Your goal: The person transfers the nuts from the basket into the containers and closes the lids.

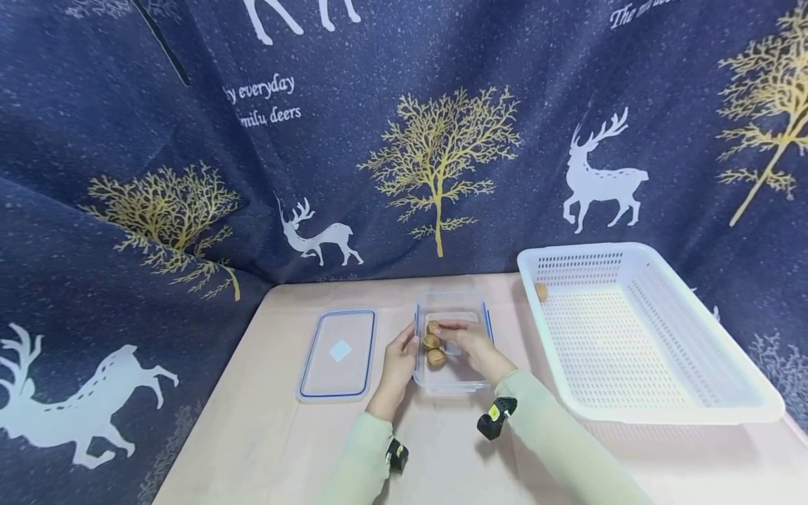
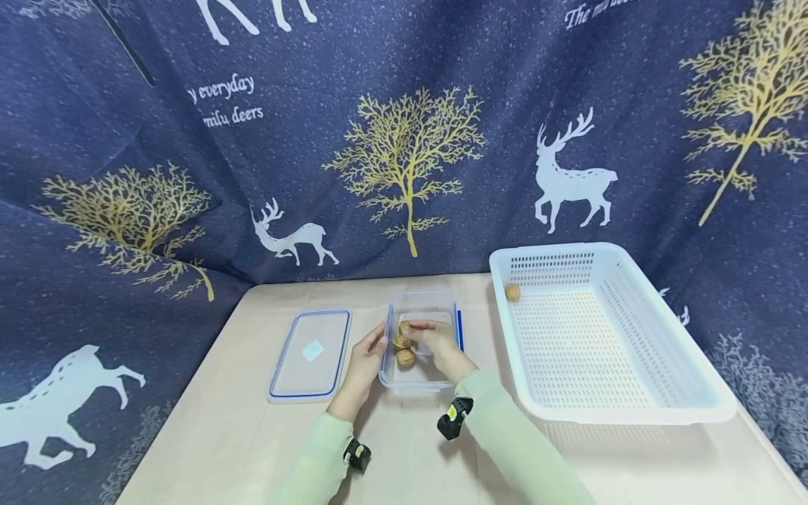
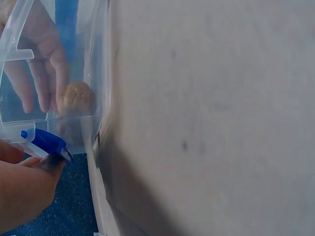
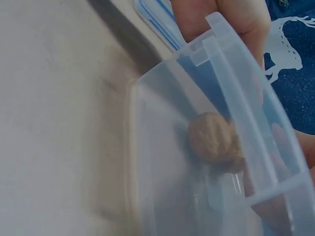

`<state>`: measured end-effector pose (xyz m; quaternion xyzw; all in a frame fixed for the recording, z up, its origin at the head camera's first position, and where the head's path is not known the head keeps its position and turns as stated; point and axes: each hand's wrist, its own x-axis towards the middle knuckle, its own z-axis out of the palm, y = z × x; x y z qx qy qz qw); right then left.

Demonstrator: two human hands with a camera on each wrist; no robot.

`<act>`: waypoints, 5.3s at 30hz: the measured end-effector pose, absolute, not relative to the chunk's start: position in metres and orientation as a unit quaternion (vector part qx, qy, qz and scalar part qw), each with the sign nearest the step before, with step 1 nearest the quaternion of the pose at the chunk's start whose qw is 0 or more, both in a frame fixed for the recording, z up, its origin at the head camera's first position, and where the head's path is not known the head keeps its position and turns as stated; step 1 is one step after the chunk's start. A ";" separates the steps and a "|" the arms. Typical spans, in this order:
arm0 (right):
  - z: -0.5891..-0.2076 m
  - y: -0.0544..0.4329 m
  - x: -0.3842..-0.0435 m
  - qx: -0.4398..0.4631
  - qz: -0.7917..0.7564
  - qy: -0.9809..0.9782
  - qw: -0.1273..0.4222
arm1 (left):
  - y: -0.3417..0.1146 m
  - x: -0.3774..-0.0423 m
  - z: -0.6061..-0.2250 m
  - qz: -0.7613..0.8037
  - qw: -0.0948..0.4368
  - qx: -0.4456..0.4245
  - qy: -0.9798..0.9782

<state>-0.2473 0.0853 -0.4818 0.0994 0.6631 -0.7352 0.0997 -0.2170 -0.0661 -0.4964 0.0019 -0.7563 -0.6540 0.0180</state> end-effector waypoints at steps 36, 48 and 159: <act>-0.353 0.228 -0.289 -0.042 -0.803 0.594 0.016 | -0.069 -0.220 -0.496 -0.623 0.024 -0.023 -0.782; -0.395 0.291 -0.290 0.025 -0.825 0.565 -0.008 | -0.065 -0.219 -0.493 -0.614 0.029 -0.034 -0.788; -0.422 0.299 -0.299 0.099 -0.773 0.627 0.017 | -0.066 -0.218 -0.499 -0.610 0.037 -0.020 -0.791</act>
